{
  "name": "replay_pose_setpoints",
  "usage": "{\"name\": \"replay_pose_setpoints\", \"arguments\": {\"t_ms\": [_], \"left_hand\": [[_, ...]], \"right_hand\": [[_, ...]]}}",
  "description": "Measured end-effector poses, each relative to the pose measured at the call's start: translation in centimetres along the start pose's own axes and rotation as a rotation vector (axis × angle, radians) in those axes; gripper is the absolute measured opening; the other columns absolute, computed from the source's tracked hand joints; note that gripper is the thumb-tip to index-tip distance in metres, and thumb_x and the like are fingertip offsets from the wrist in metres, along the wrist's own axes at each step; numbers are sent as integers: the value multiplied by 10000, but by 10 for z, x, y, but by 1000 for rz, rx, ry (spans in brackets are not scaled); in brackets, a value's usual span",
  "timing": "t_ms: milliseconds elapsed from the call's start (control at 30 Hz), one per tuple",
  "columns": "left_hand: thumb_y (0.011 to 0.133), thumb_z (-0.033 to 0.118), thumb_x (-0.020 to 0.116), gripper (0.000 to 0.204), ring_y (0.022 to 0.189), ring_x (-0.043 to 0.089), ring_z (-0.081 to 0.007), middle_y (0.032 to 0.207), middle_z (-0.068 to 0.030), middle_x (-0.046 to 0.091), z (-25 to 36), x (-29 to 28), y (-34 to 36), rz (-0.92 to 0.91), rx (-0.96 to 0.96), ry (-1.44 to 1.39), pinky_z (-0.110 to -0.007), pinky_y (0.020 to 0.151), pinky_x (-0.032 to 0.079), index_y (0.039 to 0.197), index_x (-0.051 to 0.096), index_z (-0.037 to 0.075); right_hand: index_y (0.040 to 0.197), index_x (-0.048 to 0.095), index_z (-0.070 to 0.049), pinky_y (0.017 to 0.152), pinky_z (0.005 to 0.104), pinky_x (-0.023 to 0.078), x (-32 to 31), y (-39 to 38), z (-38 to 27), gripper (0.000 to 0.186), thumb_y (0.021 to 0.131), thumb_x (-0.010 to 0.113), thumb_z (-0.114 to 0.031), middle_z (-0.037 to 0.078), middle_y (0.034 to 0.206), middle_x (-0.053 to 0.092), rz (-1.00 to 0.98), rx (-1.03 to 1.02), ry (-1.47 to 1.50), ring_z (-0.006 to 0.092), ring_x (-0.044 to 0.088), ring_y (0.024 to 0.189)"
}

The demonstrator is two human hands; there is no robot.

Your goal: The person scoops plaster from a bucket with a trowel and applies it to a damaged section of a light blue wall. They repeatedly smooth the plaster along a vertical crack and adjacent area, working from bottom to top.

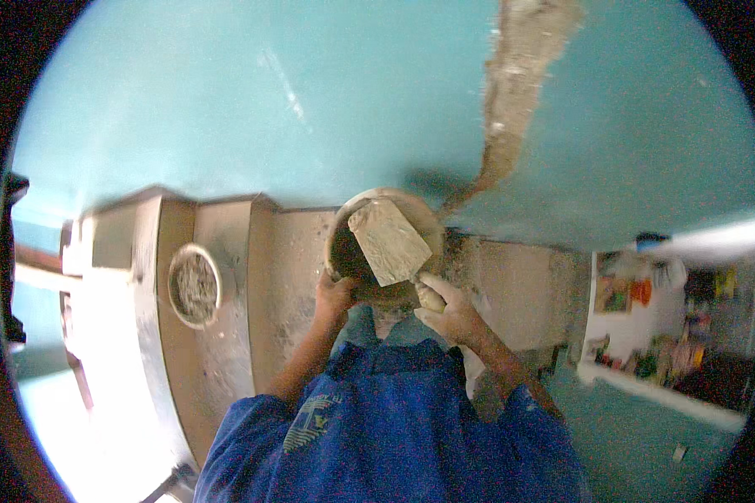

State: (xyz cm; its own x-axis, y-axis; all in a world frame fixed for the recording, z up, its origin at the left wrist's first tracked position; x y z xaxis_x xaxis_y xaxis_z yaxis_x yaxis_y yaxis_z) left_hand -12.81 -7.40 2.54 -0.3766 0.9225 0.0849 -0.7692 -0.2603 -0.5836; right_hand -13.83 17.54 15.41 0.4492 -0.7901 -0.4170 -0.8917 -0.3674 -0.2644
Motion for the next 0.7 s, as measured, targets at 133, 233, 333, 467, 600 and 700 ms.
{"name": "replay_pose_setpoints", "arguments": {"t_ms": [133, 233, 333, 467, 600, 700], "left_hand": [[798, -37, 550, 519, 841, 682, -249, 1054, -122, 668, 27, -8, 3, -140, -90, 24, -346, 659, 588, 1311, 510, 28], [799, -56, 529, 507, 777, 686, -244, 1010, -128, 665, 51, -3, -13, -254, -78, 51, -355, 583, 588, 1299, 499, 21], [799, -71, 507, 508, 719, 681, -234, 990, -130, 663, 76, 5, -32, -313, -44, -23, -354, 539, 577, 1301, 494, 11], [805, -67, 504, 494, 685, 678, -240, 997, -142, 661, 85, 2, -51, -238, -119, 49, -338, 512, 575, 1294, 495, 8], [812, -43, 526, 465, 669, 675, -235, 991, -146, 656, 84, -3, -60, -164, -207, 134, -327, 483, 568, 1273, 505, 10], [817, -21, 543, 438, 622, 655, -212, 957, -135, 656, 87, -11, -69, -116, -175, 167, -317, 462, 545, 1253, 513, 13]], "right_hand": [[1408, 482, 25, 1011, 370, 477, -13, -42, -28, 641, 833, 742, -88, 194, 1255, 622, 275, 162, 78, 266, 606, 1165], [1374, 504, 19, 942, 349, 511, -22, -62, -22, 567, 852, 716, -49, 159, 1211, 599, 433, 433, 478, 243, 597, 1115], [1421, 484, -14, 933, 353, 508, -69, -48, -47, 571, 883, 672, -45, 145, 1197, 596, 731, 239, 257, 239, 597, 1086], [1465, 465, -45, 953, 378, 494, -105, -5, -48, 586, 903, 628, -75, 184, 1224, 606, 644, 173, 244, 264, 608, 1095], [1475, 475, -90, 958, 408, 491, -117, 31, -35, 591, 897, 599, -101, 233, 1240, 601, 589, 233, 40, 334, 616, 1107], [1474, 485, -122, 927, 451, 496, -119, 50, -31, 608, 876, 595, -112, 240, 1164, 600, 683, 205, -53, 400, 610, 1049]]}}
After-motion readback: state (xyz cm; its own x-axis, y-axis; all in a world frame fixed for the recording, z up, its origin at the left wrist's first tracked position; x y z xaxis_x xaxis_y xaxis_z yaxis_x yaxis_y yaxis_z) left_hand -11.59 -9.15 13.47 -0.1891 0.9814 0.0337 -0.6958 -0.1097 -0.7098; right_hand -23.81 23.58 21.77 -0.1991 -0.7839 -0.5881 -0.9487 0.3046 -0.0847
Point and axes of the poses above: each hand's wrist, its own y-axis towards the middle knuckle, its own x-axis out of the palm, z = x × y, the point moved 8 cm from there along y, towards the middle knuckle
